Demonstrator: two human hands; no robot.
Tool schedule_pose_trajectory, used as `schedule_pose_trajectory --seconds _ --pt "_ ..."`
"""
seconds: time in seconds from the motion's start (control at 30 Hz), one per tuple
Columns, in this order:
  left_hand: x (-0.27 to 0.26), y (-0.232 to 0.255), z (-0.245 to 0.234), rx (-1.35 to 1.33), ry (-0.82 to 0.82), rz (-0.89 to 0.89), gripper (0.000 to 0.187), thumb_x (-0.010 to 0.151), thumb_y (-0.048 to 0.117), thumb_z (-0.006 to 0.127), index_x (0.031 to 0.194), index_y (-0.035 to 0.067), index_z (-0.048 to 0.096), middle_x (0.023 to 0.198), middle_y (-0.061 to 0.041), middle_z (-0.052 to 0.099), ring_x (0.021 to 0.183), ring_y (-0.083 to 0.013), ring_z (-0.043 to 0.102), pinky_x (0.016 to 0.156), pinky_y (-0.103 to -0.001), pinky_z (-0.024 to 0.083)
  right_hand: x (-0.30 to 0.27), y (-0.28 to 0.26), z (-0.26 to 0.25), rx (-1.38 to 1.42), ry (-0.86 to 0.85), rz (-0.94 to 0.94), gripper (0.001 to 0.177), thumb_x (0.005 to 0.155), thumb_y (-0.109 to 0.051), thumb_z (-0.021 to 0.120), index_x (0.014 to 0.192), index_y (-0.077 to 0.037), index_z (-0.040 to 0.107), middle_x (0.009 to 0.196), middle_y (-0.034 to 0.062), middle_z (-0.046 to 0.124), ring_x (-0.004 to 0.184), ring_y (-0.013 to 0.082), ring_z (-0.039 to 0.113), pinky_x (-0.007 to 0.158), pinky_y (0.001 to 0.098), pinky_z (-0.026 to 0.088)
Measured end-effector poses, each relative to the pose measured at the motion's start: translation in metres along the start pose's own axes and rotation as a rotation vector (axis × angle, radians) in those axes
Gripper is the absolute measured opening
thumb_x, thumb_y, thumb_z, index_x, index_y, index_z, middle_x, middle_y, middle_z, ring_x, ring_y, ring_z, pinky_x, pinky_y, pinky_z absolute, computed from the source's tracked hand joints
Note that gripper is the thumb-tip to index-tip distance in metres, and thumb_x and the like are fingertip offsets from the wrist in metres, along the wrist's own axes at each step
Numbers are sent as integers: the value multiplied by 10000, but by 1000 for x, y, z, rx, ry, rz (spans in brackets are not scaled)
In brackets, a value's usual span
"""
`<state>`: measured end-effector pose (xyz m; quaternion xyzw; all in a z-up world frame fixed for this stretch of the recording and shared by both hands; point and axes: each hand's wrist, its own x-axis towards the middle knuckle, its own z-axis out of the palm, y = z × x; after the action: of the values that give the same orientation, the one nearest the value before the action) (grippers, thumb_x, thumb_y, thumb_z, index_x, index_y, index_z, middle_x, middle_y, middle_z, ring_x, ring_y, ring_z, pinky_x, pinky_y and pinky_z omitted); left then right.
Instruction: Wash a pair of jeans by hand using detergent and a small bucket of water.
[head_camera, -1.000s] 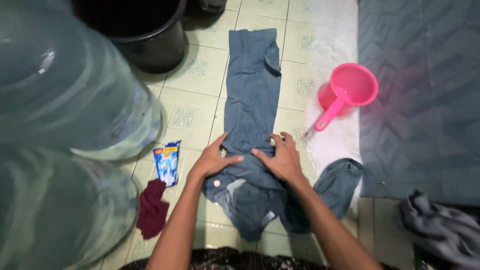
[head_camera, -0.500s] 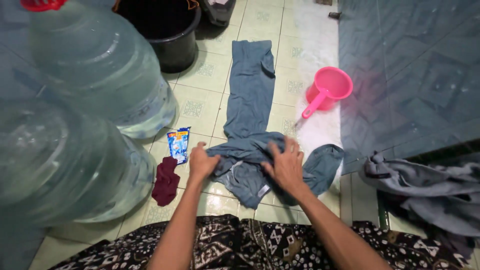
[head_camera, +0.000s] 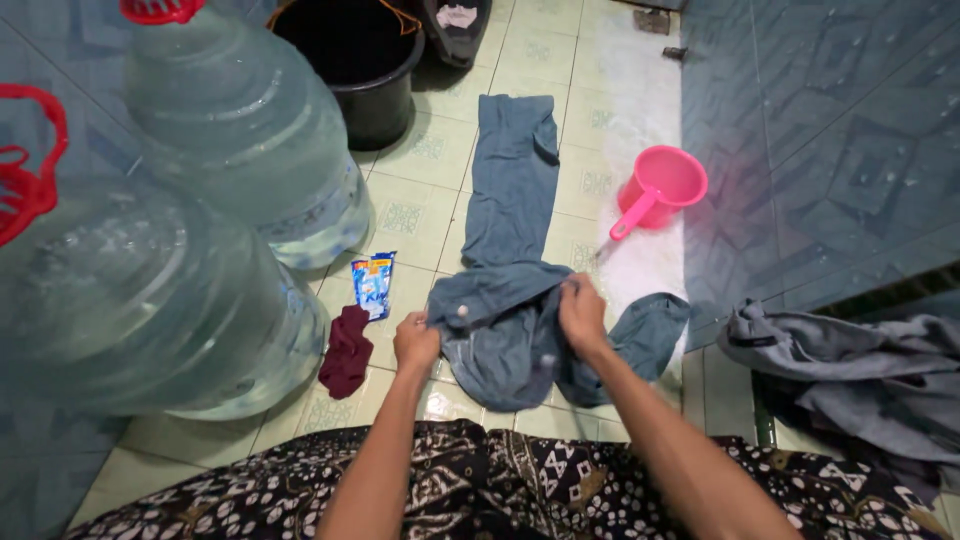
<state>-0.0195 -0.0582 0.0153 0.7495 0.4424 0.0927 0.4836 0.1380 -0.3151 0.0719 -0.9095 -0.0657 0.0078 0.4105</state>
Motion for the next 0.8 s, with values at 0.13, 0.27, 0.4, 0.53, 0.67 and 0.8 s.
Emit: schedule_pose_trajectory --seconds 0.13,0.27,0.4,0.53,0.67,0.8 --pt "35 -34 14 -659 -241 -240 469 826 19 605 1288 38 686 949 -181 684 785 -292 604 663 -430 422 -4 -7 -12 65 65 58 263 988 -263 575 1133 -59 653 1062 253 720 1036 446 678 898 484 518" --pt "0 19 -20 -541 -226 25 723 822 102 700 1473 10 400 1201 -160 599 1127 -300 580 978 -410 460 -19 -25 -12 14 -12 47 300 968 -297 596 1165 -75 633 1047 250 730 1029 440 689 905 477 520" --pt "-50 41 -36 290 -331 422 1317 535 187 977 1622 93 239 1442 -351 326 1258 -442 481 1064 -440 468 -43 -25 -9 -91 -178 147 516 906 -405 714 1234 -53 529 1045 261 713 1018 423 693 908 470 523" --pt "-55 25 -25 166 -230 230 1112 664 200 837 1606 116 252 1330 -247 491 1201 -408 567 1027 -467 503 -55 15 -10 -146 -332 158 733 752 -411 889 1217 -27 472 1111 245 685 1047 385 680 930 443 521" --pt "-39 -7 -18 420 50 362 583 807 250 800 1279 -2 568 1326 -201 586 1248 -422 568 994 -506 507 -63 30 -23 -162 -304 24 666 700 -322 883 1205 -64 534 1101 237 717 1042 421 692 899 471 538" --pt "-33 -6 -48 742 -26 250 317 831 196 721 1105 40 746 1284 -182 651 1181 -369 644 935 -479 565 -71 5 -56 -489 -260 -39 522 819 -328 805 1245 -123 585 1039 251 731 1000 473 694 830 541 560"
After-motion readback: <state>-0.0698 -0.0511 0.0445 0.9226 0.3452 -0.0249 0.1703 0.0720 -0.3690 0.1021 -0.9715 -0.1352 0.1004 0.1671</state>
